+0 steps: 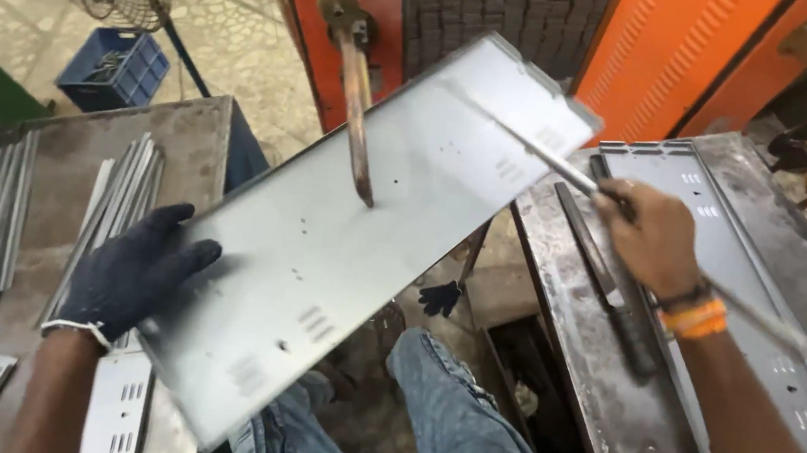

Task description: The recorder is spot welding thin metal strips onto larger flat metal panels using a stationary spot welding machine.

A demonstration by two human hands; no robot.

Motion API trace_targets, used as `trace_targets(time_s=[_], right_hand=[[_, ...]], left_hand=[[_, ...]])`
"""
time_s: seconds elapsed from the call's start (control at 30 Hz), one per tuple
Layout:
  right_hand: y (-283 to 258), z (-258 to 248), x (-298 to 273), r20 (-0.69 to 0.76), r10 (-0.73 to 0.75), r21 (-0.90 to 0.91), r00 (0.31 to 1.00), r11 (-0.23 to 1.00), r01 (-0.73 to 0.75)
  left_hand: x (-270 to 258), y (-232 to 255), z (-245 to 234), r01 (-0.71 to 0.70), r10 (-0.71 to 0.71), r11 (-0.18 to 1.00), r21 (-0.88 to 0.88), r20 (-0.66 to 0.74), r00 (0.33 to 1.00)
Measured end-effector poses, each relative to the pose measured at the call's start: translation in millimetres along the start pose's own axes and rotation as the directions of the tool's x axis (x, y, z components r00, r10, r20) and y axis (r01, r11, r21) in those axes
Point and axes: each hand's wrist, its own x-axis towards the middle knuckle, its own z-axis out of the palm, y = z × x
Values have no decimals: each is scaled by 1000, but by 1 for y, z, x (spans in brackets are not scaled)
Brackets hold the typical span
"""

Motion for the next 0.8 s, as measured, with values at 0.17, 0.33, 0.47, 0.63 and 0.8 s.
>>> trace_targets(time_s=[0.17, 0.33, 0.47, 0.63, 0.8], right_hand=[[-43, 31, 70, 291, -196, 79, 936, 980, 181], [-72, 116, 120, 336, -403, 373, 851, 887, 273], [-111, 164, 133, 269, -438, 342, 857, 876, 340], [-143, 174, 146, 135, -455, 133, 880, 888, 439], [-134, 192, 175, 98, -409, -130, 907, 899, 419]], left_hand=[[27, 14, -6, -216, 220, 971, 105, -28, 975], [39, 34, -14, -197, 196, 976, 89, 20, 980], [42, 42, -20, -162, 159, 980, 119, 34, 987], [49, 29, -13, -201, 201, 971, 127, 18, 980], [71, -17, 15, -304, 309, 951, 53, -144, 940]])
